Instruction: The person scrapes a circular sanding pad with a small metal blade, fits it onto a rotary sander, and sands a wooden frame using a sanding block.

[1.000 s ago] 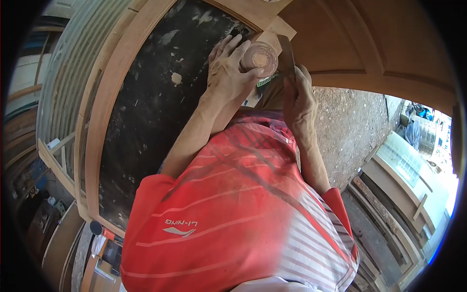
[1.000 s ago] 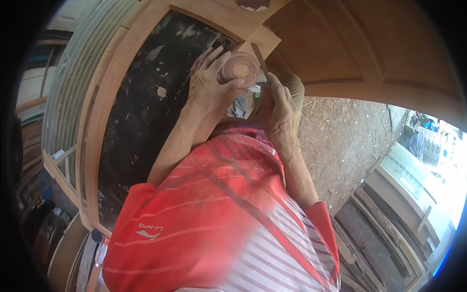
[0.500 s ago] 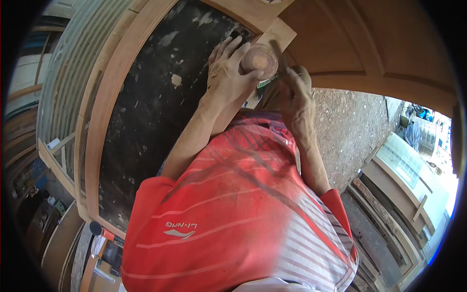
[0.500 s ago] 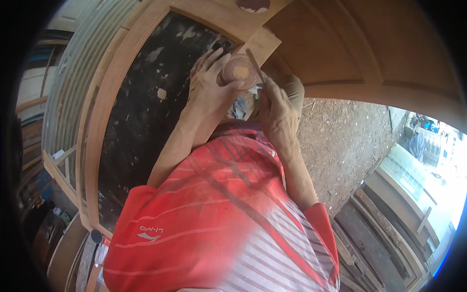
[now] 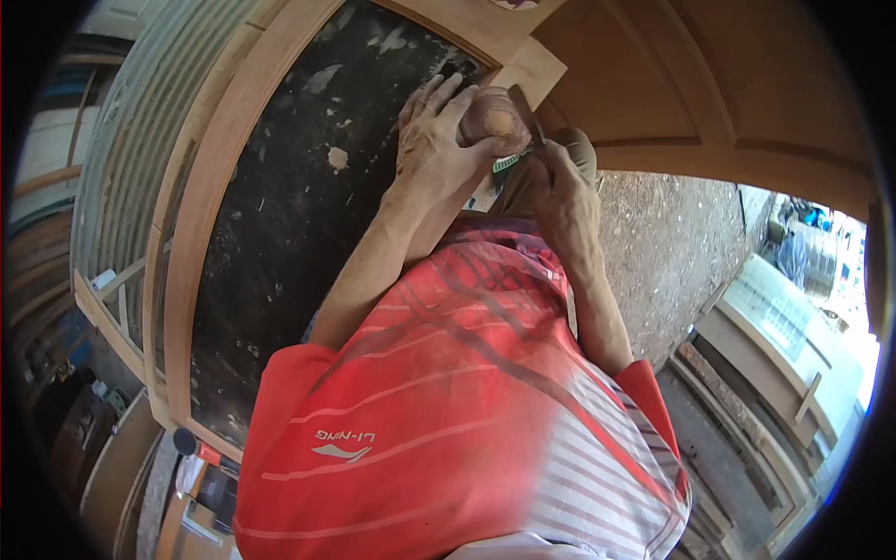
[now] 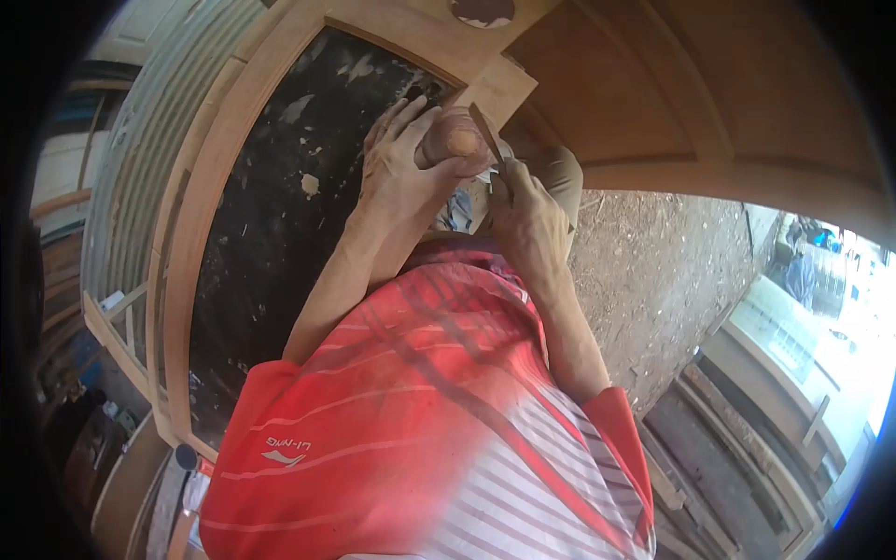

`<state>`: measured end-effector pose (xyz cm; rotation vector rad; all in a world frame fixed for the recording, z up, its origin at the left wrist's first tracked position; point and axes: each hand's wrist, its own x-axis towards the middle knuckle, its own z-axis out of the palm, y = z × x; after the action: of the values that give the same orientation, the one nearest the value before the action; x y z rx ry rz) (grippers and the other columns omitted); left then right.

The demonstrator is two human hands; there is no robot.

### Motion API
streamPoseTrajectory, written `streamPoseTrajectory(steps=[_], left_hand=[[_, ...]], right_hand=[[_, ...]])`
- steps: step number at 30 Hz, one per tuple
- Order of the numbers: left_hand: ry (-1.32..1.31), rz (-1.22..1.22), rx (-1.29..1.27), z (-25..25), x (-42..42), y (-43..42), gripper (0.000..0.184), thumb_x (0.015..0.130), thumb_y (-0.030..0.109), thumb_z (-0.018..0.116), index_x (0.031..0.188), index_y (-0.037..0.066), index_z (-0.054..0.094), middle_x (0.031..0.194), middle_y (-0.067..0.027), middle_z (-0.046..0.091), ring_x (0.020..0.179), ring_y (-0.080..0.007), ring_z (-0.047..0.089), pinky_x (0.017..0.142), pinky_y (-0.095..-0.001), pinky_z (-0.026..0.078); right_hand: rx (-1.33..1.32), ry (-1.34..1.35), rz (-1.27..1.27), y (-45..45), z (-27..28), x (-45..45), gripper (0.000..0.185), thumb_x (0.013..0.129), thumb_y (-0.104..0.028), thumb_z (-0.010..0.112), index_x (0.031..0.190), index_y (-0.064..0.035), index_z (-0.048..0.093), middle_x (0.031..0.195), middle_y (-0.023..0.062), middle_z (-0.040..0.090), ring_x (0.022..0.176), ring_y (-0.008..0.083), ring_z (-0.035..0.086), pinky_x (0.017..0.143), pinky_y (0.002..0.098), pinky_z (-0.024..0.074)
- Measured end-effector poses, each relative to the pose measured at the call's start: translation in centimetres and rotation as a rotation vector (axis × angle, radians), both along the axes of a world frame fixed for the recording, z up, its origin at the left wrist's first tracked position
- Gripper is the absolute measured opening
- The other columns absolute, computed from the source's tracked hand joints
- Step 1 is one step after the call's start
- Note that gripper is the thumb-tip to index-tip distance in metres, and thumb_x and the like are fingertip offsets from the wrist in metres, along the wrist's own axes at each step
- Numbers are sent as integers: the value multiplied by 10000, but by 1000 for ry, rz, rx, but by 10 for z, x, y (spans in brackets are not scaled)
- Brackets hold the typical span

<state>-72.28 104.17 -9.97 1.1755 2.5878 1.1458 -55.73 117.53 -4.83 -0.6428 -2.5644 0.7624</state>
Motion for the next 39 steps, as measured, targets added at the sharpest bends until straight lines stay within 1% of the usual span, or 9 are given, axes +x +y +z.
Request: streamPoseTrajectory(steps=[4,8,9,12,20,27,30,33,39], left_hand=[[-23,6,-12,4,6,-6,805,808,433,898,1481,61,657,1608,-169,558,1559,-353,430,1328,-501,251],[-17,4,34,-8,-3,-4,791,820,463,879,1476,76,666,1616,-169,553,1572,-349,413,1329,-497,254],[-15,10,5,-9,1,-7,792,828,491,870,1482,93,669,1628,-165,545,1579,-344,405,1328,-492,259],[-19,-2,-41,-6,5,-7,800,831,521,870,1489,112,670,1645,-151,535,1582,-340,404,1321,-491,276],[-4,7,-10,-4,3,-6,797,826,515,886,1477,105,679,1610,-159,571,1569,-346,424,1318,-492,281],[-13,11,12,-5,5,-6,763,814,449,903,1444,76,687,1598,-177,567,1561,-354,429,1318,-509,266],[-29,9,-8,-3,3,-6,766,827,494,885,1450,91,697,1618,-146,567,1576,-318,419,1325,-469,274],[-9,25,-6,-1,5,-7,760,820,485,893,1440,87,704,1622,-148,563,1564,-321,435,1320,-471,284],[-30,-3,28,-3,4,-6,761,834,453,893,1461,81,675,1601,-169,565,1564,-347,424,1322,-508,255]], right_hand=[[-34,36,-11,-13,12,2,253,1057,-132,691,1292,-40,707,1126,223,748,1056,395,745,885,448,595],[-17,-144,-84,-13,13,1,277,1039,-126,689,1312,-85,674,1067,199,764,929,430,746,766,499,599],[14,121,-46,-13,10,-5,208,1051,-143,666,1253,-94,682,1054,212,763,912,448,741,763,514,593],[-103,-160,-75,-9,14,-1,262,1072,-170,674,1307,-58,701,1246,255,724,1136,453,722,930,462,595],[-135,-208,-112,-4,14,0,246,1076,-158,673,1298,-55,695,1340,253,692,1160,451,723,935,473,593],[-24,8,-79,-6,-1,5,192,1048,-125,670,1232,-77,696,1090,199,769,1008,428,736,859,491,578],[-57,-290,-109,-3,11,3,194,1052,-144,674,1231,-73,697,1106,208,767,986,432,737,845,494,575],[-66,147,-53,-10,17,-3,175,1073,-218,657,1171,-74,670,1079,219,756,948,449,730,808,535,554],[-2,36,-19,-4,17,-8,130,1075,-202,652,1094,-74,660,1009,211,746,915,457,721,746,536,548]])
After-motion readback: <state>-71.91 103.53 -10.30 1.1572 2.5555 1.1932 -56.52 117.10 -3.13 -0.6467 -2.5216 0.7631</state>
